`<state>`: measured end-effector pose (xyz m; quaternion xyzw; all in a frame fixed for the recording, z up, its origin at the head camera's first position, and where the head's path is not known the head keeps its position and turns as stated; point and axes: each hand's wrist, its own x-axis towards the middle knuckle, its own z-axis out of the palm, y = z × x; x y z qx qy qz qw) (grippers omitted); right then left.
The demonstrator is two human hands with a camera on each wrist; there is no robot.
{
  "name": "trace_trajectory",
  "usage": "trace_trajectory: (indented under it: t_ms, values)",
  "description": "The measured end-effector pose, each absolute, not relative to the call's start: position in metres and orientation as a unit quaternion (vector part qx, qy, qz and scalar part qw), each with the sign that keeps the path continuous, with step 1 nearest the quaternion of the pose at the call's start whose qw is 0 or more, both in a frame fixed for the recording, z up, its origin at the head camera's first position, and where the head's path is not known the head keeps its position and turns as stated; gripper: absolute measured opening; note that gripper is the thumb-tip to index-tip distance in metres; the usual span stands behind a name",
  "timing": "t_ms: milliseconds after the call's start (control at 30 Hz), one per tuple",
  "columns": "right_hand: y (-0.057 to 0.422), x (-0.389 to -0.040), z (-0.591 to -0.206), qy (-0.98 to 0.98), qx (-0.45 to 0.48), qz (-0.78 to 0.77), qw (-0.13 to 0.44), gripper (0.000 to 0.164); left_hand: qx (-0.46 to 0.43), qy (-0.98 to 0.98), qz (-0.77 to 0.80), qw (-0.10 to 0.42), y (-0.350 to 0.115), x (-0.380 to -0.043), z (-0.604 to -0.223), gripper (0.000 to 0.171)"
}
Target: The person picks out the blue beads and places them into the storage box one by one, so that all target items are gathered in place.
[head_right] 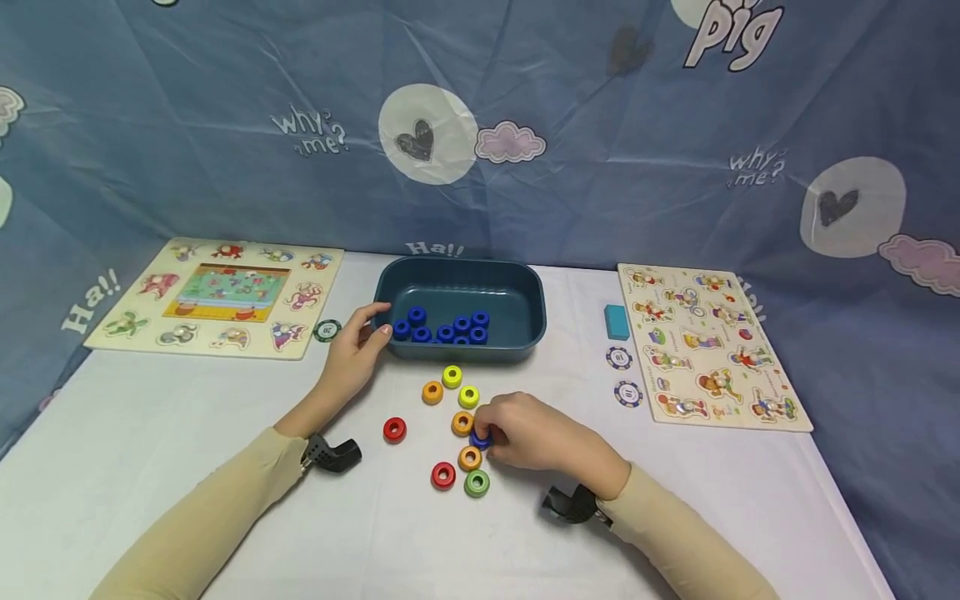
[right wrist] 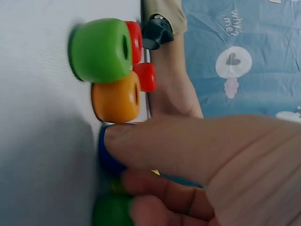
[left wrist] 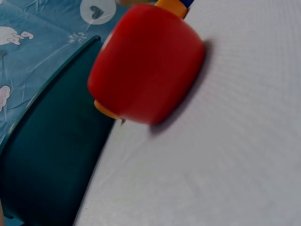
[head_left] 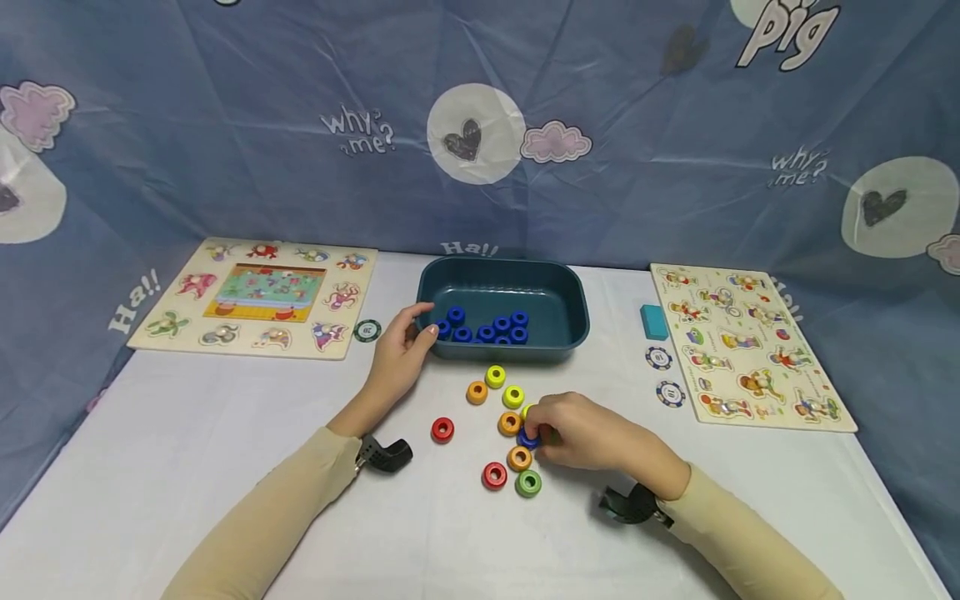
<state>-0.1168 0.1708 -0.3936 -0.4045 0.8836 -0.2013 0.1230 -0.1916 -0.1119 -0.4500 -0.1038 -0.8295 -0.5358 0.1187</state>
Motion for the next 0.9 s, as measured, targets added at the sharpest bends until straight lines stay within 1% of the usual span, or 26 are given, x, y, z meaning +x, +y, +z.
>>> trace_trajectory:
  t_ms: [167, 333, 500, 633, 900]
  values:
    - [0.1674, -0.1146, -0.3968, 0.889, -0.406, -0.186, 0.100, 0.017, -0.107, -0.828, -0.537, 0.120, -0.1121, -0.1921, -0.4492, 0.038]
    - [0.1656, -0.1131, -0.3985, 0.892, -0.405, -0.183, 0.083, 0.015, -0.109, -0.826, -0.540, 0.122, -0.1124, -0.1919, -0.4497, 0.039]
    - [0.1661, -0.1133, -0.3972, 0.891, -0.400, -0.191, 0.093, 0.011, -0.105, -0.826, -0.541, 0.119, -0.1117, -0.1913, -0.4501, 0.038]
    - [0.1672, -0.1138, -0.3959, 0.891, -0.398, -0.191, 0.106, 0.012, -0.103, -0.827, -0.540, 0.115, -0.1116, -0.1911, -0.4498, 0.038]
    - [0.1671, -0.1139, -0.3956, 0.882, -0.422, -0.187, 0.094, 0.014, -0.106, -0.822, -0.548, 0.116, -0.1117, -0.1915, -0.4497, 0.038]
